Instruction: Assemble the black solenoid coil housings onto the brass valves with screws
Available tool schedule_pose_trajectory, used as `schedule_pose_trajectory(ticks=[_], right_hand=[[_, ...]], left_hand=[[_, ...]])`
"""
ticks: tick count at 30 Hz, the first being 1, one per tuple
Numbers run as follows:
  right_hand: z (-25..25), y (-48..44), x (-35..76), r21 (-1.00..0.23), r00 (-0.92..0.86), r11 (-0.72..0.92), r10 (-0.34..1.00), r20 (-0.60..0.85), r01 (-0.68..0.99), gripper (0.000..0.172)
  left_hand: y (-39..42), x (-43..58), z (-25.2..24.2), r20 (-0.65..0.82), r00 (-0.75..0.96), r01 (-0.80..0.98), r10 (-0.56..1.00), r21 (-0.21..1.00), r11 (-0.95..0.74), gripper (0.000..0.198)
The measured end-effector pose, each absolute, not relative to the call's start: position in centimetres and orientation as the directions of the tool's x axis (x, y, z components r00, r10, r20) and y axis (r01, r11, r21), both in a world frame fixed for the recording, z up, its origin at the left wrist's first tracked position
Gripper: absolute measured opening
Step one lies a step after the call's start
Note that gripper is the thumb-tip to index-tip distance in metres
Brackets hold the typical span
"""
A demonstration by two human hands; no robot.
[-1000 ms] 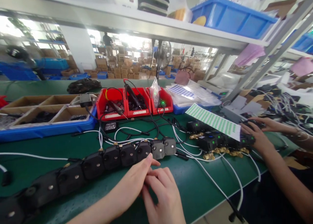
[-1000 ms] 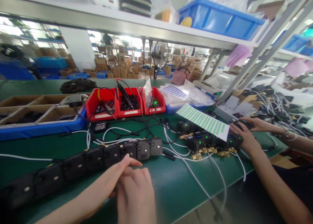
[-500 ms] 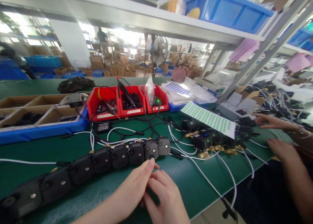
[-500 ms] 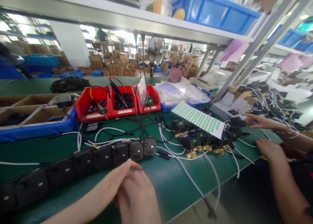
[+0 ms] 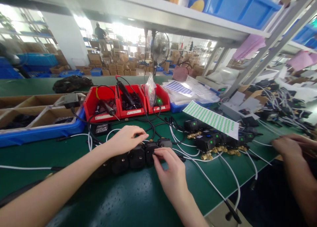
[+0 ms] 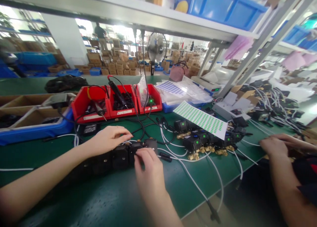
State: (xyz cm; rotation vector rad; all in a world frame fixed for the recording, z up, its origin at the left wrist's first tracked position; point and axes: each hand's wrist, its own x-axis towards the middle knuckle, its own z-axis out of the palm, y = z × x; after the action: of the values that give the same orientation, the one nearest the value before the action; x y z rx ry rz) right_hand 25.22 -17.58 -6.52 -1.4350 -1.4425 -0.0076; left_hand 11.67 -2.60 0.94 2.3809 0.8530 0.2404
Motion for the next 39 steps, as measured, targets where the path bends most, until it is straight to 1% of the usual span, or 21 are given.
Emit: schedule_pose_trajectory(ticks=[6,8,11,13,16,19,21,24,32,35,39], right_hand=[[-6.9,-16.0,24.7,-0.479,0.109,0.347,0.709,0.696,0.806,0.013],[-7.1,-16.0,24.5,-0.468,0.094,0.350,0.711,0.697,0.812,0.013],[-7.4,-16.0,24.5,-0.483,0.102,0.342,0.723,0.683,0.806,0.014],[-7.5,-16.0,24.5,-0.505,0.119,0.330,0.734,0.669,0.797,0.014],[-7.5,-15.9,24.7,-0.543,0.147,0.310,0.753,0.641,0.780,0.013],[-7.1,-16.0,25.0,-0.561,0.135,0.313,0.776,0.617,0.766,0.016],[-6.8,-16.1,25.2,-0.554,0.111,0.321,0.786,0.608,0.768,0.019],[-6.5,-16.2,25.3,-0.520,0.080,0.321,0.789,0.609,0.792,0.016],[-7.0,-16.0,24.9,-0.401,0.023,0.326,0.751,0.660,0.856,0.017],[-7.2,-15.9,24.9,-0.399,0.035,0.326,0.736,0.676,0.857,0.017],[-6.6,-15.9,25.1,-0.449,0.042,0.348,0.751,0.659,0.823,0.014]], left_hand=[[-1.3,11.6,0.2,-0.169,0.877,0.440,0.451,0.659,-0.609,0.038],[-1.2,11.4,0.1,-0.208,0.889,0.433,0.409,0.673,-0.599,0.042],[-1.2,11.1,0.0,-0.232,0.900,0.418,0.369,0.697,-0.582,0.054],[-1.3,11.1,-0.2,-0.220,0.897,0.416,0.383,0.715,-0.562,0.056],[-1.7,11.2,-0.5,-0.202,0.882,0.424,0.425,0.733,-0.532,0.051],[-2.0,11.3,-0.7,-0.194,0.873,0.428,0.448,0.747,-0.509,0.049],[-2.1,11.3,-0.7,-0.193,0.869,0.427,0.456,0.759,-0.492,0.049],[-2.2,11.4,-0.6,-0.204,0.865,0.433,0.459,0.764,-0.478,0.049],[-2.4,11.9,-0.7,-0.194,0.836,0.480,0.513,0.713,-0.512,0.042],[-2.5,12.0,-0.5,-0.205,0.830,0.495,0.519,0.698,-0.517,0.044],[-2.5,12.0,-0.4,-0.208,0.827,0.507,0.523,0.679,-0.532,0.044]])
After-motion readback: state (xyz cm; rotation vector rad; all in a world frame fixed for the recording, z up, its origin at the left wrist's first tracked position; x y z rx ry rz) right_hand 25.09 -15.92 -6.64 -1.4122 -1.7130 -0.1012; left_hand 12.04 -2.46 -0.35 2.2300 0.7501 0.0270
